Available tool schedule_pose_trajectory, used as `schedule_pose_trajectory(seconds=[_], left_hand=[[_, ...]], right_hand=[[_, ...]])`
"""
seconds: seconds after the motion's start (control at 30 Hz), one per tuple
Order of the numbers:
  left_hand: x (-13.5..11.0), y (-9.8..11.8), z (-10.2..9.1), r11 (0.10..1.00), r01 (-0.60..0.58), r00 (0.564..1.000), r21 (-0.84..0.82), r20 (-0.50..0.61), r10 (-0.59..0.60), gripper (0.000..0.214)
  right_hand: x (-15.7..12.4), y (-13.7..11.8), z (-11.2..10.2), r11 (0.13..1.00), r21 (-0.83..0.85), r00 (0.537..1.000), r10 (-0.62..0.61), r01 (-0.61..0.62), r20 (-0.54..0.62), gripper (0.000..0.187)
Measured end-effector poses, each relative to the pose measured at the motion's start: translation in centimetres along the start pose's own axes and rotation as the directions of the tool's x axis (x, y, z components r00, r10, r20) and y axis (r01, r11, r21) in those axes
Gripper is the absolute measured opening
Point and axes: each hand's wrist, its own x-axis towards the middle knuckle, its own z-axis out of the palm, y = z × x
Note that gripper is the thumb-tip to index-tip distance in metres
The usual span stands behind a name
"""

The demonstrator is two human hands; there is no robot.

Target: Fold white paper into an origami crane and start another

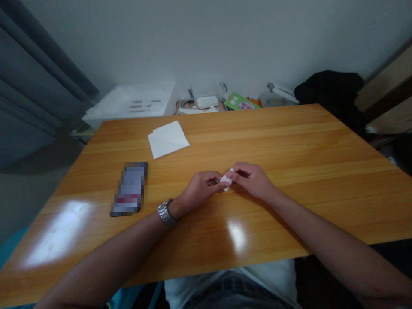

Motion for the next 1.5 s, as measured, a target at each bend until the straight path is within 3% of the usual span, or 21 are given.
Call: schedule_pose_trajectory(seconds=[0.2,0.33,0.43,0.5,0.57,0.63,0.77,0.97,1.07,1.23,1.5], left_hand=[[0.0,-0.1,0.1,1.000,0.018,1.000,0.012,0.012,-0.018,0.036],[0.1,-0.3,0.2,0.999,0.024,0.999,0.045,-0.042,-0.022,0.032],[0.3,-0.5,0.2,0.992,-0.037,0.988,0.117,-0.145,0.054,0.034],[0.3,-0.5,0.0,0.959,-0.135,0.969,0.249,-0.171,0.181,0.039],[0.2,-0.5,-0.1,0.874,-0.262,0.943,0.408,-0.085,0.322,0.031],[0.0,-0.4,-0.1,0.787,-0.351,0.922,0.507,0.041,0.385,0.033],[-0.3,-0.3,0.3,0.668,-0.407,0.911,0.623,0.228,0.343,0.050],[-0.3,-0.3,0.9,0.631,-0.400,0.917,0.665,0.297,0.268,0.061],[-0.3,-0.5,1.0,0.616,-0.391,0.920,0.684,0.285,0.268,0.063],[0.0,-1.1,0.2,0.604,-0.295,0.953,0.740,0.186,0.238,0.062],[0.2,-1.5,-0.2,0.588,-0.304,0.951,0.750,0.209,0.226,0.061]], right_hand=[[0.1,0.0,-0.4,0.999,-0.039,0.999,0.018,-0.017,0.027,0.045],[0.4,0.7,-0.2,0.997,-0.004,0.997,0.082,-0.082,-0.012,0.049],[0.7,1.9,-0.5,0.985,0.036,0.984,0.172,-0.170,-0.052,0.048],[0.9,2.7,-0.9,0.982,-0.045,0.980,0.180,-0.184,-0.081,0.050],[1.2,3.4,-1.5,0.961,-0.236,0.986,0.121,-0.146,-0.116,0.050],[1.4,3.7,-1.8,0.927,-0.362,0.991,0.057,-0.098,-0.123,0.048],[1.8,3.9,-1.8,0.870,-0.493,0.995,-0.027,-0.024,-0.095,0.040],[2.0,4.1,-1.6,0.820,-0.571,0.993,-0.038,-0.034,-0.114,0.025],[2.0,4.0,-1.8,0.794,-0.603,0.992,-0.124,0.079,-0.034,0.019],[1.8,3.6,-2.3,0.769,-0.558,0.950,-0.238,0.311,0.202,0.038],[2.0,4.3,-2.2,0.746,-0.592,0.928,-0.093,0.306,0.362,0.054]])
